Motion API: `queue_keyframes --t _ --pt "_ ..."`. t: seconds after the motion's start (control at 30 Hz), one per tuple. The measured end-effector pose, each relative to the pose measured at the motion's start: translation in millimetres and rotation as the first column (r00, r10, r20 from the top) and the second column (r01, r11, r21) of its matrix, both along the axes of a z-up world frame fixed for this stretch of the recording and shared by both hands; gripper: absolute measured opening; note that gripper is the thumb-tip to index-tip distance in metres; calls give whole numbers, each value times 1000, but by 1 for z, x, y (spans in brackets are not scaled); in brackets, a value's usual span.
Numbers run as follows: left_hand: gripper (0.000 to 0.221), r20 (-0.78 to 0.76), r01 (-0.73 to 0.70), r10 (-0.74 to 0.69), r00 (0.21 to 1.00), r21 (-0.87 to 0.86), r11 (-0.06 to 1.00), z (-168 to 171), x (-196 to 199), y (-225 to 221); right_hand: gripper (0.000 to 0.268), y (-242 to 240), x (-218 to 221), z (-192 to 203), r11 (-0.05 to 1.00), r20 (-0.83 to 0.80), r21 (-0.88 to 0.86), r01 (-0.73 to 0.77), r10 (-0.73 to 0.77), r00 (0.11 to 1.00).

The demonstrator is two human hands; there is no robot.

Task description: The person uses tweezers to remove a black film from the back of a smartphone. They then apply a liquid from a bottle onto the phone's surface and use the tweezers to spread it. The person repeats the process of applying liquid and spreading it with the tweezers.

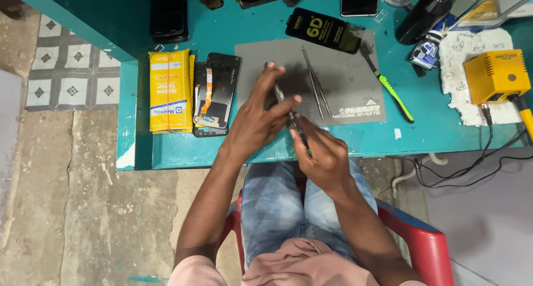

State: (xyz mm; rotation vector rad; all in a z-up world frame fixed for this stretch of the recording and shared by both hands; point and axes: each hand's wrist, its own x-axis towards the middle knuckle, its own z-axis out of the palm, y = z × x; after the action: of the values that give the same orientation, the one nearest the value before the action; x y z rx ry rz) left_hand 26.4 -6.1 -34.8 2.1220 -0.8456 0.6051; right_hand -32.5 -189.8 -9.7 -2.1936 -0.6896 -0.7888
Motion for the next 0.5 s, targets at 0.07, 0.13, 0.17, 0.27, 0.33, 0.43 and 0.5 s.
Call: queue_keyframes --t 0.07,0.13,0.17,0.27,0.33,0.43,0.5 --pt "92 -101 27 -39 994 -123 992 2 -2 9 28 -2 2 0 998 46 4 56 -56 997" --pt "117 -211 95 -162 964 -292 952 3 -3 18 28 -5 3 5 997 108 -4 73 -72 992" --pt "131 -262 146 -266 928 -400 905 2 -4 21 29 -6 2 8 998 143 -15 65 -62 988" --pt "157 -304 236 -453 838 -547 803 -5 -7 20 38 -4 -3 16 996 167 -83 17 -3 986" --pt "166 -308 258 -495 812 -572 779 -11 -10 13 44 1 -10 19 991 154 -129 -16 36 987" --pt "173 -332 243 -491 805 -571 784 -18 -10 8 49 9 -17 19 986 115 -157 -58 76 990" --pt "173 -372 218 -480 794 -562 798 -21 -10 8 51 12 -21 17 987 56 -142 -79 88 995"
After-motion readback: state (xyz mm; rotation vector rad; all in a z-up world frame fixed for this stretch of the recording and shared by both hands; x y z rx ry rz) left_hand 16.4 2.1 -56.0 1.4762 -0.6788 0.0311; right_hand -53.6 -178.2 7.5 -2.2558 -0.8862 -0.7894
